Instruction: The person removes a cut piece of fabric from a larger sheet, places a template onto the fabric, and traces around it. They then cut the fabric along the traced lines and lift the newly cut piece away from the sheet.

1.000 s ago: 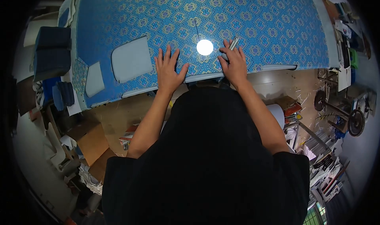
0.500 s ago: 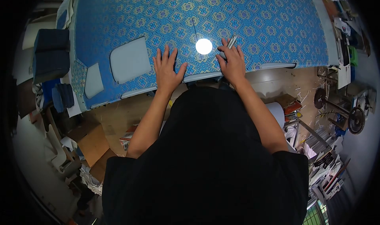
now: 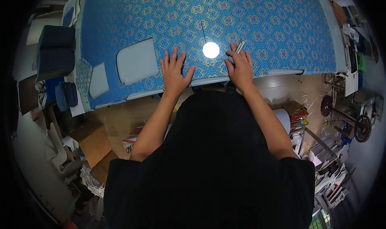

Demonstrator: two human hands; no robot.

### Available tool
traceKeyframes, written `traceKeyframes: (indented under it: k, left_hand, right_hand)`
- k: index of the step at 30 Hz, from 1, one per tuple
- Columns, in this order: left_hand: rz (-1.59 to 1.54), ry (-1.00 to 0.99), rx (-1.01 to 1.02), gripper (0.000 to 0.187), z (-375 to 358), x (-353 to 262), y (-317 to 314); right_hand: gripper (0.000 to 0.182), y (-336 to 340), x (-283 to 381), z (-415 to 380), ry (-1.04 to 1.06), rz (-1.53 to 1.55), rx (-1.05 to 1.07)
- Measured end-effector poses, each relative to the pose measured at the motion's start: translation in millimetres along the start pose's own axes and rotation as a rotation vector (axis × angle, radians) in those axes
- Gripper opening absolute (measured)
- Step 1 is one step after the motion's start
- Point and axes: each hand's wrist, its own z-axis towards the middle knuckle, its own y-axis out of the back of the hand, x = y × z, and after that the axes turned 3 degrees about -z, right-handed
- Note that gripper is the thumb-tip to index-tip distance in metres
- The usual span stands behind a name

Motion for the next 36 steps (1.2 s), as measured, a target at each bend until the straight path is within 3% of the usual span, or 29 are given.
traceKeyframes:
  k: [15, 36]
  left_hand:
    - [0.017, -0.002, 0.014, 0.064, 0.8, 1.2, -0.7]
    - [0.019, -0.015, -0.008, 0.063, -0.9, 2.8, -2.3]
  right_hand:
    - [0.030, 4.2, 1.8, 4.1, -0.015, -0.008, 0.060]
    - [0.028, -1.6, -4.1, -0.9, 0.027, 0.004, -0.028]
